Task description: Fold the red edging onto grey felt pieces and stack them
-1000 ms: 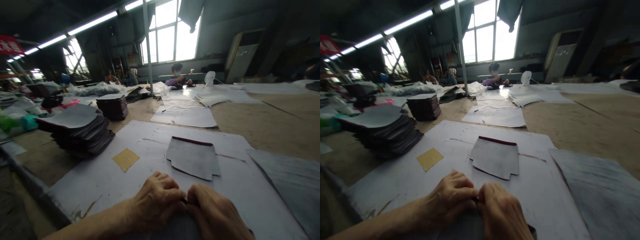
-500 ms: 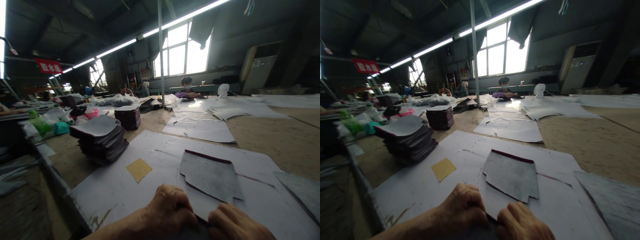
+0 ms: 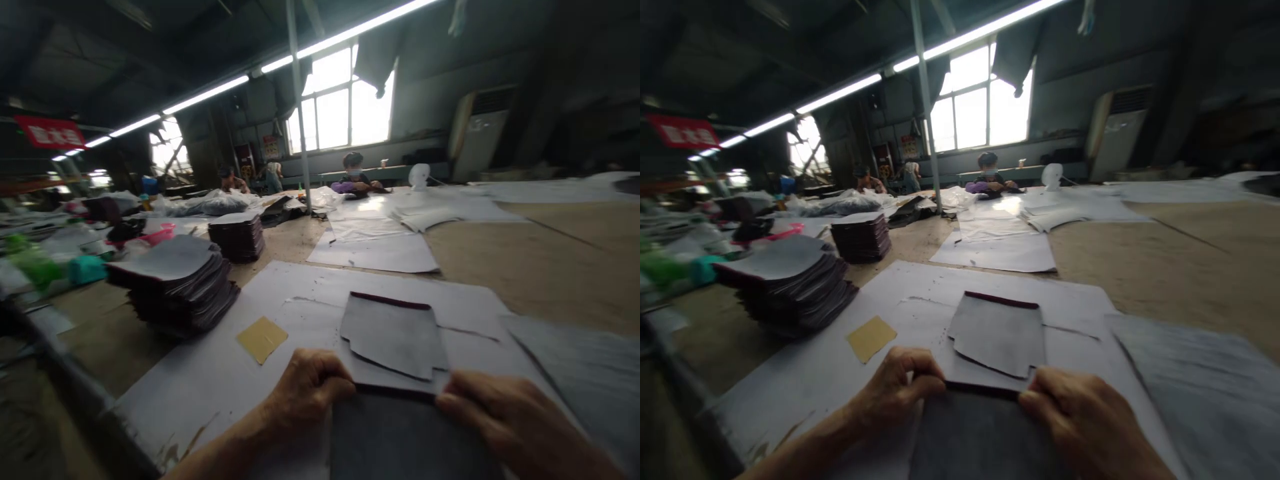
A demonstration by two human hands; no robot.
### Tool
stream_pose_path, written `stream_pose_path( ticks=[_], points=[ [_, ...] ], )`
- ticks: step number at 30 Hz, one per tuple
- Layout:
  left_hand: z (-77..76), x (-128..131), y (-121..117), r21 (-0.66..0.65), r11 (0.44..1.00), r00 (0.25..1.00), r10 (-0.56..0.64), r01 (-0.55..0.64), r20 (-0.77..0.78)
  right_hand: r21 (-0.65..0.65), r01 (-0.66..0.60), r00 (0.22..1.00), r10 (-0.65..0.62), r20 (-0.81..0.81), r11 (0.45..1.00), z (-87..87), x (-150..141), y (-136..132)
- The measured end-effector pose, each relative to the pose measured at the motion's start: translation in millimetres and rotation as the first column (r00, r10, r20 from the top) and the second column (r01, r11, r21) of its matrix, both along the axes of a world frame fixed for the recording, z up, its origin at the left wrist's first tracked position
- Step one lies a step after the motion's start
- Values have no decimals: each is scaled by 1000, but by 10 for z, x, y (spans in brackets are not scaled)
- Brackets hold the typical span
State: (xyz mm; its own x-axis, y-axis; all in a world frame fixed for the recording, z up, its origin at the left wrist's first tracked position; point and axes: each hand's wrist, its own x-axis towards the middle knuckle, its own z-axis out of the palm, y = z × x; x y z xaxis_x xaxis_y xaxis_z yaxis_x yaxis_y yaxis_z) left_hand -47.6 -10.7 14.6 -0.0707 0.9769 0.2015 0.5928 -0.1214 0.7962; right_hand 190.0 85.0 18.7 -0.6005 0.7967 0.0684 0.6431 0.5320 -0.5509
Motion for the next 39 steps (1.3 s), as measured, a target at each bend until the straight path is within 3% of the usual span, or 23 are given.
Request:
stream_pose_path(
  ticks=[2,4,6,9,13,17,21,24,28,33,39],
  points=[
    [-16,-11,-10,30,1000,999,-4,5,-41,-105,101,990,-110,-87,989,102,-79,-75],
    [-47,-55,21,29,999,997,15,-13,-75,-319,133,952,-211,-224,938,145,-108,-63],
    [-59,-102,94,-23,999,995,45,-47,-87,-448,133,904,-294,-311,884,151,-84,-21],
    [10,-134,259,-48,997,995,49,-53,-83,-529,109,873,-335,-354,842,138,-41,-11],
    [182,-170,606,15,997,990,79,-77,-115,-605,57,881,-326,-344,794,83,-74,-57],
    [204,-239,1021,33,994,973,113,-108,-200,-532,237,881,-410,-234,813,-25,-143,-24],
    [104,-259,1327,33,992,934,129,-125,-333,-336,466,846,-523,-101,819,-67,-214,44],
    [32,-249,1466,43,991,901,136,-130,-412,-170,556,823,-568,-23,813,-42,-267,58],
    [-68,-223,1558,73,989,873,149,-129,-464,-45,575,818,-572,57,817,-13,-309,42],
    [-198,-199,1569,122,982,863,182,-141,-472,9,586,806,-584,96,810,-24,-316,50],
    [-209,-226,1565,214,960,845,262,-179,-466,53,589,800,-591,109,807,-51,-329,78]
  ],
)
